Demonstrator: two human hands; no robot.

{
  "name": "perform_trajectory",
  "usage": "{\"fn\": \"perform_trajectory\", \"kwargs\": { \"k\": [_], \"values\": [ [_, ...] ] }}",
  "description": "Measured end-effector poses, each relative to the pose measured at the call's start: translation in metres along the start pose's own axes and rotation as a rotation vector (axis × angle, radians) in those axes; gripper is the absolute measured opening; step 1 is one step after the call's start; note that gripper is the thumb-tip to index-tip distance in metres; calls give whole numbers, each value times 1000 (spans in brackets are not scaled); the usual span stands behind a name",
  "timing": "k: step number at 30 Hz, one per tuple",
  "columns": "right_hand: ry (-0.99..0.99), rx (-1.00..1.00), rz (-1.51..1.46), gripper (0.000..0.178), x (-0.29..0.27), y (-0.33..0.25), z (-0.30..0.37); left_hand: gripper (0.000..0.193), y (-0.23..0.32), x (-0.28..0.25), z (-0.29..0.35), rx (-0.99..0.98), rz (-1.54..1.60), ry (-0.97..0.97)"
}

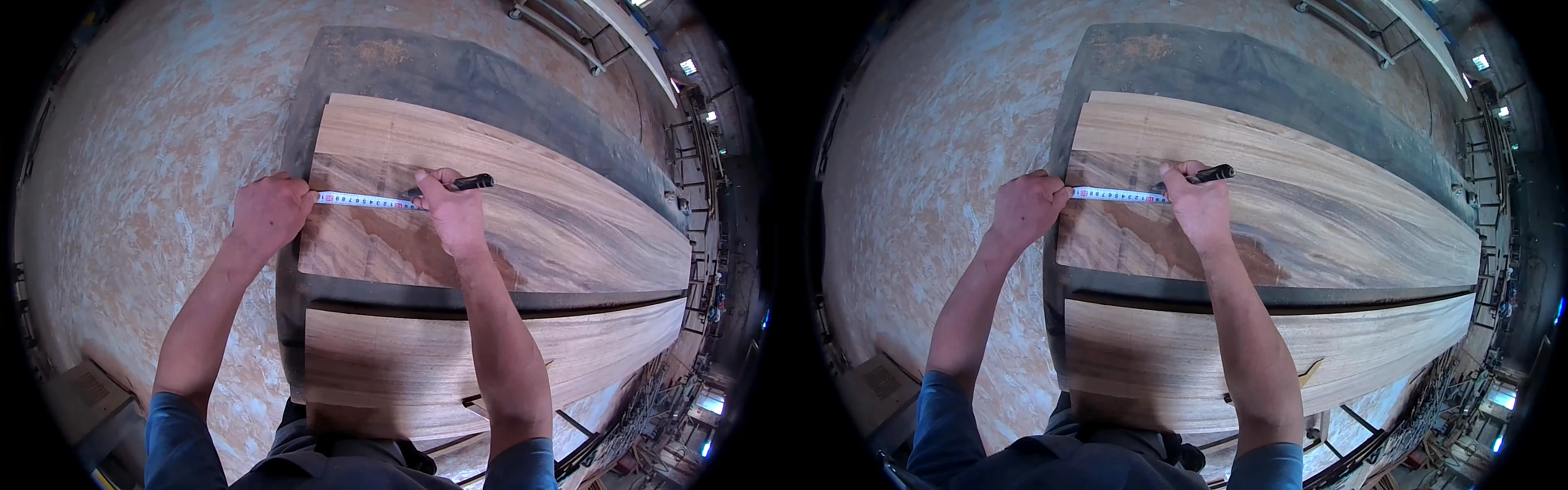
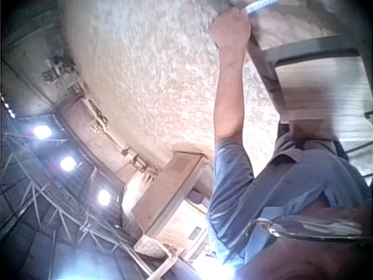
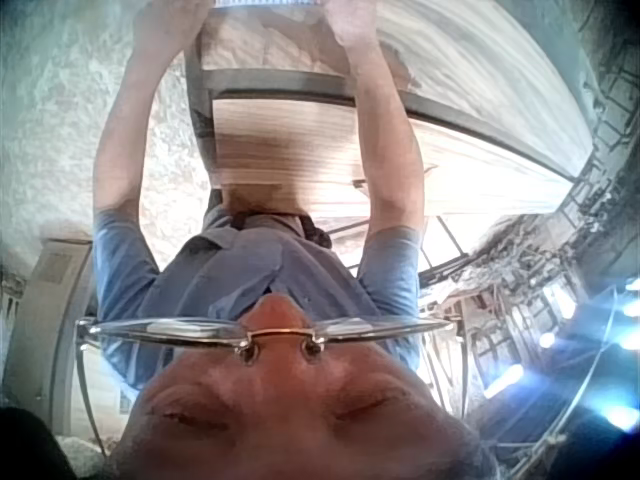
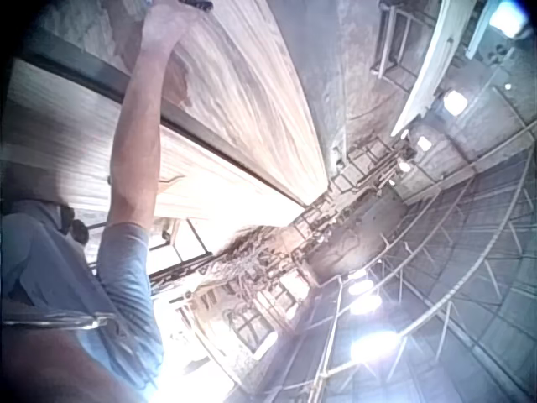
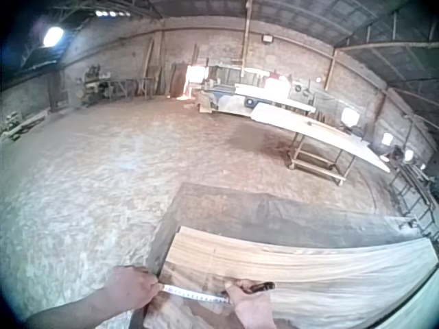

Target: The person measures and marks several large wooden planks using a tape measure, a speed square, and a marker. They repeatedly measure lengths and draw straight lines across the planks to prepare them for cutting.

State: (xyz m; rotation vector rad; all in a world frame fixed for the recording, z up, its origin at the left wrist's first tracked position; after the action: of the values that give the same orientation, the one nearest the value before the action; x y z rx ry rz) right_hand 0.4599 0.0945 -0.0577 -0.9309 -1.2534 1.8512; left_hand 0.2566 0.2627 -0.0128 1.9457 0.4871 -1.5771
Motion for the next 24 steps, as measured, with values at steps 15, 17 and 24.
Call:
{"fn": "perform_trajectory", "kwargs": {
  "k": [15,17,24],
  "values": [
    [0,-43,74,30,-1,2,-2,29,0,0,-1,-9,-5,-18],
    [4,-41,61,29,-2,2,-2,30,1,-1,-1,-13,-5,-19],
    [-7,-27,29,25,-1,-3,1,30,1,-1,0,-9,-2,-9]
  ]
}}
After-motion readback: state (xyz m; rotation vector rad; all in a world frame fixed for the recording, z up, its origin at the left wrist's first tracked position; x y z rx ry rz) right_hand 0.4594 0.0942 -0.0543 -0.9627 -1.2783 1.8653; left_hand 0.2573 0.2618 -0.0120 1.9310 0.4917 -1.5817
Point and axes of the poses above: each hand's wrist, its own z-axis away from the middle knuckle, its own x-axis out of the palm, y = z × x, the point moved 7 cm from there along -z, towards the middle knuckle, and after that the axes turned 13 degrees about y, right-handed, at the moved point
